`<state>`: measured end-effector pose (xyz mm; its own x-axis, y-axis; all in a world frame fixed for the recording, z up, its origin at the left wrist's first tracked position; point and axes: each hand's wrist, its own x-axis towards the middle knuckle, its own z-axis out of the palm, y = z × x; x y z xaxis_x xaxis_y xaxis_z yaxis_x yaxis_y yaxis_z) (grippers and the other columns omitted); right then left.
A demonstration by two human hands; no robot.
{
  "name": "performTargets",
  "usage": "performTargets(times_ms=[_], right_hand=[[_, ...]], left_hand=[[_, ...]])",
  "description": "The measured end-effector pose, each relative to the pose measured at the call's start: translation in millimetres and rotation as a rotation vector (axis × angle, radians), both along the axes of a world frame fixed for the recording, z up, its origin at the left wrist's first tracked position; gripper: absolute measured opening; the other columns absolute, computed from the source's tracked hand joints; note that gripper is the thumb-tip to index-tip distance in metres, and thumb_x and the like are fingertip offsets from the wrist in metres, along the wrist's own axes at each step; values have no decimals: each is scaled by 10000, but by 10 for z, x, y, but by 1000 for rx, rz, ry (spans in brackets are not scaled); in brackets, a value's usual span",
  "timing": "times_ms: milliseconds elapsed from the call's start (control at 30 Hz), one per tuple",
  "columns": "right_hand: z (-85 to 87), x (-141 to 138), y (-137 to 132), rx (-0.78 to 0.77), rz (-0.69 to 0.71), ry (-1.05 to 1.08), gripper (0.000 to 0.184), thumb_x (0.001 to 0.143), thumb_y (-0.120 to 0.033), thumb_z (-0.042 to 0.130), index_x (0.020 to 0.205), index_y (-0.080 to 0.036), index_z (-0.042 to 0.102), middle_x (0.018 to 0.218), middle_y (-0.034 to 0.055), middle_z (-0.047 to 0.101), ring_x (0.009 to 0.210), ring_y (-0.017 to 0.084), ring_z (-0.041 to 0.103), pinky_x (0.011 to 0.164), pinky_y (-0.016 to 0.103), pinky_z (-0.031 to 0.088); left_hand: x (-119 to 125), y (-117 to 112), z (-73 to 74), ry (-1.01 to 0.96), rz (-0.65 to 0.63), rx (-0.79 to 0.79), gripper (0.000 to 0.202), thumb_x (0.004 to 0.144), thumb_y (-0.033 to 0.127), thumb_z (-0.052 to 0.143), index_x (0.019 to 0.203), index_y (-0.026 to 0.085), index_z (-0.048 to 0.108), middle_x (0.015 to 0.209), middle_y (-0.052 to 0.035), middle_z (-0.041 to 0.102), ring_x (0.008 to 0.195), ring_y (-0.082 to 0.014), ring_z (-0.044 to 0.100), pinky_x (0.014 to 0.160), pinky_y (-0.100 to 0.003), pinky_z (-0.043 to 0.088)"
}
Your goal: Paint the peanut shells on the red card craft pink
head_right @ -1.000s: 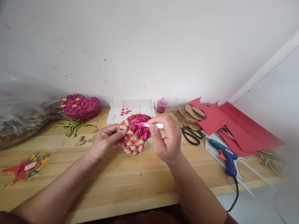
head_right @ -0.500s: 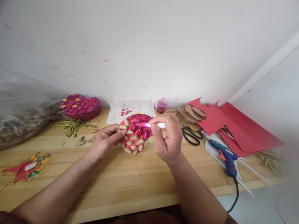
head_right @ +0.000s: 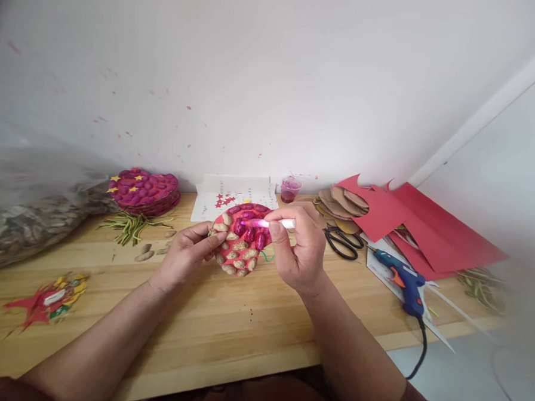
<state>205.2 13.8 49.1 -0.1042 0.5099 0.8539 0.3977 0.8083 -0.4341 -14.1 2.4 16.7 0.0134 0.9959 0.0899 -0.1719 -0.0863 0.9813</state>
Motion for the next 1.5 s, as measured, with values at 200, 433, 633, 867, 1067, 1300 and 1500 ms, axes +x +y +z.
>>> performTargets(times_ms=[200,433,633,867,1067,1300,1500], right_hand=[[15,-7,1,12,0,12,118,1011,-200,576,1016,-235,688,909,36,675,891,207,615,822,401,479],[28,-21,-4,37,-20,-11,121,1004,-190,578,1009,-232,691,908,36,682,887,205,609,816,400,474],[21,-20,-9,30,-18,-23,110,999,-196,595,1018,-233,697,909,33,682,894,201,609,821,398,482],[34,-24,-14,39,-17,-6,121,1008,-199,576,1018,-232,691,912,36,682,894,203,614,820,404,483],[25,-25,-6,34,-36,-32,114,999,-181,583,1010,-230,685,907,33,688,878,198,608,816,400,477],[19,-24,-10,22,-24,-35,111,1005,-192,583,1021,-230,686,918,34,699,883,200,617,814,395,477],[18,-21,-20,17,-10,-38,106,1002,-193,584,1011,-230,683,897,27,691,869,195,620,819,388,476]], left_hand=[[-6,-2,-11,-8,-8,-13,363,709,494,892,692,169,732,576,24,579,514,-95,389,505,-238,331],[-1,-5,20,-10,-16,8,363,715,482,886,647,172,710,556,34,539,515,-93,370,491,-233,310],[-6,-9,9,-1,-22,18,355,726,474,883,652,174,709,568,36,534,522,-95,373,503,-236,325],[-7,-5,3,0,-23,16,352,725,477,883,665,170,722,569,34,547,521,-95,381,509,-238,334],[-3,-1,3,-21,-22,3,371,705,491,899,657,170,719,565,31,551,516,-92,375,500,-237,313],[-20,16,-70,-54,-3,-68,389,686,501,916,709,157,736,598,12,590,535,-92,400,503,-228,286],[-22,33,-86,-109,7,-120,407,654,498,936,706,152,727,580,23,545,524,-84,386,511,-223,285]])
